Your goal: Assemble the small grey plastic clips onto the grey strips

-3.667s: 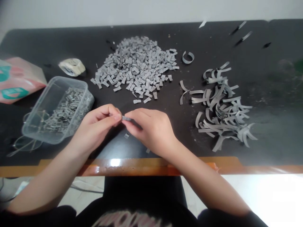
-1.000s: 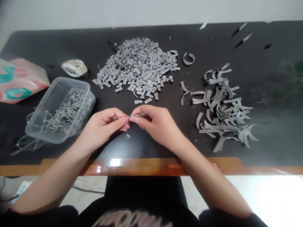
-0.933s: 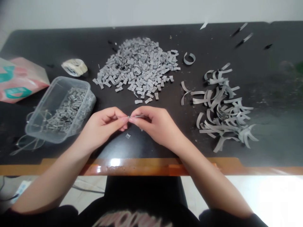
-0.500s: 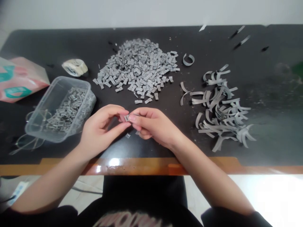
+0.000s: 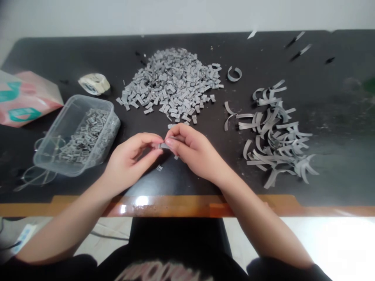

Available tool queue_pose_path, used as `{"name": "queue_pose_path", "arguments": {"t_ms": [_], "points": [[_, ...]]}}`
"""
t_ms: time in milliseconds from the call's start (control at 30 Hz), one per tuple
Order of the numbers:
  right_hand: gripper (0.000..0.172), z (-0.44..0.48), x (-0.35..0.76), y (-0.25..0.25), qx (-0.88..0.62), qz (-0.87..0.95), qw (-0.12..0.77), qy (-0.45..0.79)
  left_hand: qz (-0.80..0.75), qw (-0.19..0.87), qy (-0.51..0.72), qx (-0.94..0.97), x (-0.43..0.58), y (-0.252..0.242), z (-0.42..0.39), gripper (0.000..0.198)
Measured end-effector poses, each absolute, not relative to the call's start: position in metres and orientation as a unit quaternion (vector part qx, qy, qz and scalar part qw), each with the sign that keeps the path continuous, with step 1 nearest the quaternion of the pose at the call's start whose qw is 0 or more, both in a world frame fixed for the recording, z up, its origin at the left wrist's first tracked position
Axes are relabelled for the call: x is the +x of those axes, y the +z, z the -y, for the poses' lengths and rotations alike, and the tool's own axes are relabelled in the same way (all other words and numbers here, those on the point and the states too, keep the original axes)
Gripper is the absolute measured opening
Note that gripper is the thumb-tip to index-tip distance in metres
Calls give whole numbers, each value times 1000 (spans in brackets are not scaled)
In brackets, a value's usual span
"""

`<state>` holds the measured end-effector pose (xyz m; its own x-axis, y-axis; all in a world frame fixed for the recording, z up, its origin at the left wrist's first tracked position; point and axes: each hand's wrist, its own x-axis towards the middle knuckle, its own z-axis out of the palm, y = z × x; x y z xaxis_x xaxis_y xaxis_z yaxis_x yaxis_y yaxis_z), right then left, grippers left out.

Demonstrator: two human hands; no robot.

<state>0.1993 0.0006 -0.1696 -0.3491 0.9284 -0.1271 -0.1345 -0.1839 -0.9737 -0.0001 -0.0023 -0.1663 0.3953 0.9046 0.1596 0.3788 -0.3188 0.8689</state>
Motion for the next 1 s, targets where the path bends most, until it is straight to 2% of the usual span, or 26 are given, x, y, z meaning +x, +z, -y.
{"name": "queue_pose_path", "arguments": {"t_ms": [467,667,867,1000], "points": [[25,0,197,-166,-377,498,400,671,-435,414,370,709,1,-165,6,14],[12,3,197,-171,-390,565,406,603,-418,371,360,747,2,-163,3,12],[8,6,198,-174,-423,631,396,516,-441,372,345,740,2,-164,3,11],[8,5,199,-172,-423,648,390,499,-435,368,357,740,2,-162,2,12]]}}
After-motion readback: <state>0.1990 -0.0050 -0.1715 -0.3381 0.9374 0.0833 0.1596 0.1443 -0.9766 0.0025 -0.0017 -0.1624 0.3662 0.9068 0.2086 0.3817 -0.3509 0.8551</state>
